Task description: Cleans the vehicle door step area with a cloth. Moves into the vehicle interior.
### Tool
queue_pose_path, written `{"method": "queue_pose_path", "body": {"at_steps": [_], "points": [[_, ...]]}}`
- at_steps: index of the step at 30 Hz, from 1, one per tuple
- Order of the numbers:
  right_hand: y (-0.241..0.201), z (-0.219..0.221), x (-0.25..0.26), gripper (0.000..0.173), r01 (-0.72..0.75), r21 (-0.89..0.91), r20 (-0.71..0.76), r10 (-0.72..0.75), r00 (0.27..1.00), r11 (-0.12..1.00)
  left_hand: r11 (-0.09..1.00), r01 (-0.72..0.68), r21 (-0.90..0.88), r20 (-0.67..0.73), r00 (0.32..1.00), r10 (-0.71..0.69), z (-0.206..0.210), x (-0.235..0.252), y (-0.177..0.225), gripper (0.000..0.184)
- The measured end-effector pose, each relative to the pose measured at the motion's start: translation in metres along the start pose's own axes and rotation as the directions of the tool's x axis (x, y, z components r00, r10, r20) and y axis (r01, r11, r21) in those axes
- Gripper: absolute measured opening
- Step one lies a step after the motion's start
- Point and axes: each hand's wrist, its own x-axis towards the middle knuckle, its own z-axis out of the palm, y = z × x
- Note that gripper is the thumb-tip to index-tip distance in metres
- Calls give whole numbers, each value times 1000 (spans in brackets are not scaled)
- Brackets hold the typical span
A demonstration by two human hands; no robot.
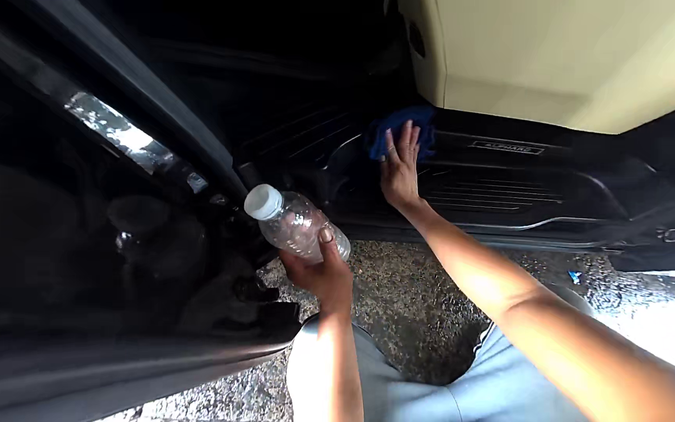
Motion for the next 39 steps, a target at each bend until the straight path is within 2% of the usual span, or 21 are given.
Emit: {"method": "queue_pose_path", "body": {"at_steps": [1,3,5,6,8,10,12,14,17,19,21,23,25,27,28,29,31,33,34,36,39], "points": [[-19,3,-1,58,-107,87,-9,108,994,990,1000,11,-3,12,1000,-11,0,-3,1,61],[-85,9,-12,65,-254,398,14,271,963,881,999,23,-35,35,999,-22,0,-8,0,60],[-131,9,-36,67,-285,589,127,261,957,757,999,26,-36,21,999,-25,4,-5,-2,59],[-129,4,-48,64,-287,579,208,202,957,763,999,38,-32,14,999,-37,4,-1,-2,58],[-93,-17,-52,53,-289,413,366,133,921,864,998,48,-44,-2,999,-49,4,4,-4,53],[-47,-38,-39,45,-334,236,418,214,883,913,998,13,-63,-11,1000,-14,1,6,-6,52],[-21,-41,-25,51,-357,40,430,306,849,933,994,-10,-112,-16,1000,8,-1,4,-3,53],[-42,-27,-27,53,-216,-57,422,219,880,975,992,-9,-128,26,1000,12,1,0,0,56],[-81,-18,-49,52,-32,40,489,9,872,999,998,-30,-57,125,992,37,5,-3,-3,59],[-51,-34,-55,47,81,92,562,-119,818,992,1000,-29,6,179,983,28,4,-1,-9,62],[13,-72,-57,49,146,-33,606,-96,790,989,999,-8,51,203,979,-3,1,2,-13,64],[96,-129,-71,52,76,-268,585,99,805,961,998,30,61,199,979,-42,0,4,-11,62],[173,-190,-91,60,-113,-516,493,402,772,849,997,74,5,174,982,-74,3,3,-7,59],[193,-229,-98,66,-301,-650,416,658,627,697,993,111,-47,192,976,-100,9,-4,-4,60],[174,-231,-96,66,-308,-663,411,676,612,682,991,111,-74,219,971,-93,13,-8,-5,61],[141,-220,-95,63,-262,-636,424,612,667,726,991,99,-91,256,964,-73,18,-12,-7,63],[54,-171,-102,54,-113,-474,482,365,797,873,994,53,-93,313,949,-21,24,-16,-14,62],[-29,-108,-104,47,20,-260,521,123,845,965,995,34,-92,350,937,0,24,-16,-20,57],[-59,-81,-103,51,69,-173,532,34,846,982,995,26,-92,356,934,9,23,-14,-21,54],[-78,-54,-92,62,132,-36,580,-87,810,991,997,12,-83,335,942,17,23,-5,-27,50],[-19,-92,-96,57,166,8,629,-134,766,986,995,96,12,325,941,-95,5,1,-31,50]]}}
